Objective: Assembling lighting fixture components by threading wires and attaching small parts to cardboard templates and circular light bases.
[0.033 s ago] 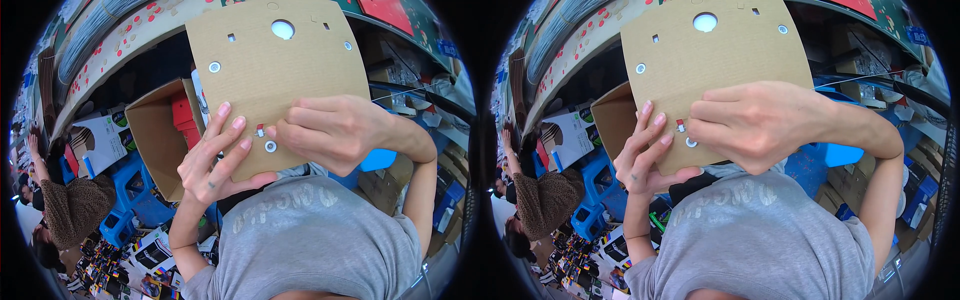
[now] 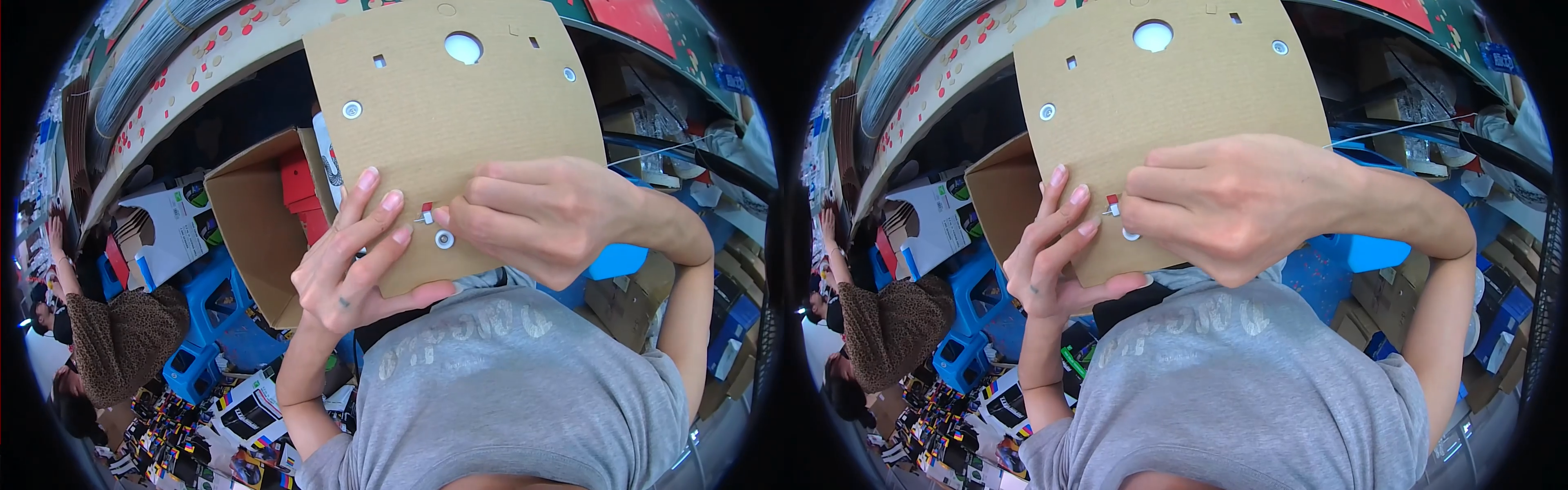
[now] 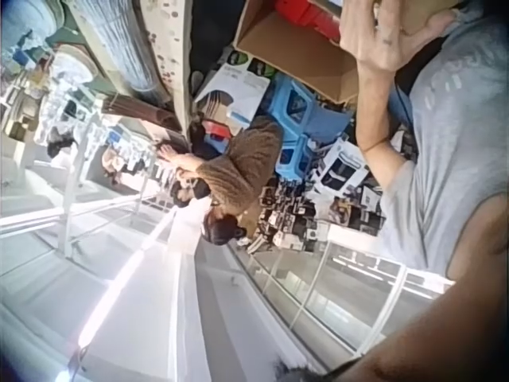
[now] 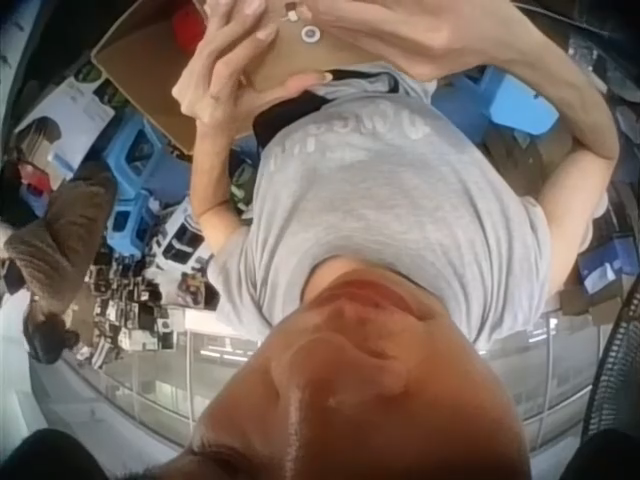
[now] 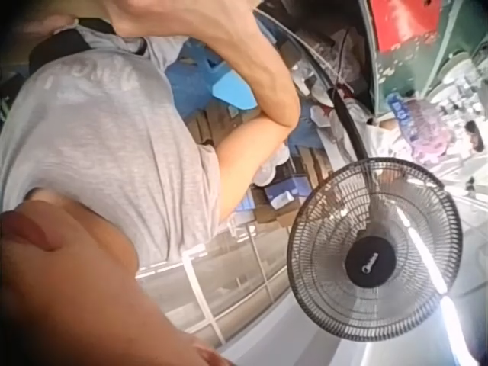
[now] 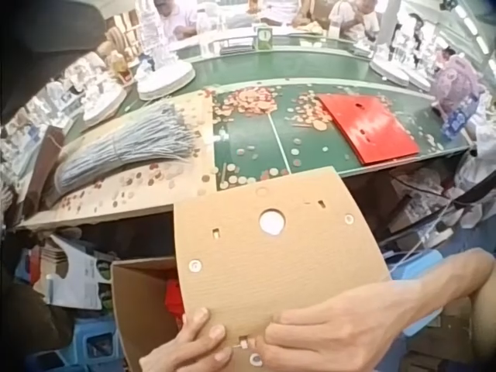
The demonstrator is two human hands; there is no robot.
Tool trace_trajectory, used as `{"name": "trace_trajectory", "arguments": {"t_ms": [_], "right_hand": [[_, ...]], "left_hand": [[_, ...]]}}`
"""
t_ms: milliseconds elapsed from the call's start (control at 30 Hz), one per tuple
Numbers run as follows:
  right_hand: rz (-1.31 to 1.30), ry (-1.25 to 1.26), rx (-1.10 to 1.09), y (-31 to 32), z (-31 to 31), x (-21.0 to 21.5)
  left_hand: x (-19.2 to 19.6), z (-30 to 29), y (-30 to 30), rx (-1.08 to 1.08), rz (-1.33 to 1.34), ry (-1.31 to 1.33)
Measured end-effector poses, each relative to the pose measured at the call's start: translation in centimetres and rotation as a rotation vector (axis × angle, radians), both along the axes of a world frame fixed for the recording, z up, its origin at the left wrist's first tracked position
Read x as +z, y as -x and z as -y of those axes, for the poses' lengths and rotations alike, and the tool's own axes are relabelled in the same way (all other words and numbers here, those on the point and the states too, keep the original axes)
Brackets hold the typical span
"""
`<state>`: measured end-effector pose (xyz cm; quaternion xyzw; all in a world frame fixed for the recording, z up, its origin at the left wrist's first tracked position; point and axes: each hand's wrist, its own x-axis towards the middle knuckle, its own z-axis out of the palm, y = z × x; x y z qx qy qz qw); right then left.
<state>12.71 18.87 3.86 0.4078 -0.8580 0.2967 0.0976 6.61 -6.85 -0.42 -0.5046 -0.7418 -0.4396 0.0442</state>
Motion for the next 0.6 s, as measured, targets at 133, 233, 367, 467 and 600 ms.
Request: {"name": "trace_trajectory", "arguments": {"t_ms": [133,233,367,467,600], "right_hand": [[-0.077,0.022,-0.038,-0.2,0.4,-0.7],[-0.091,-0.067,-0.025,0.3,-0.4,0.0],[-0.118,-0.157,-0.064,-0.7,-1.2,0.7],[-0.185,-0.124,-0.094,-0.8,-0.6,0.3],[-0.130,-0.090,-0.097,-0.7,0.2,0.3]], "left_hand": [[-0.2,0.0,0.1,-0.006,-0.006,-0.031],[-0.1,0.2,0.4,-0.015,-0.017,-0.019],[-0.3,0.0,0.1,0.010,0.021,-0.035],[-0.5,-0.6,0.1,-0.006,0.057,-0.065],[-0.9,-0.6,0.0,0.009,0.092,-0.186]]}}
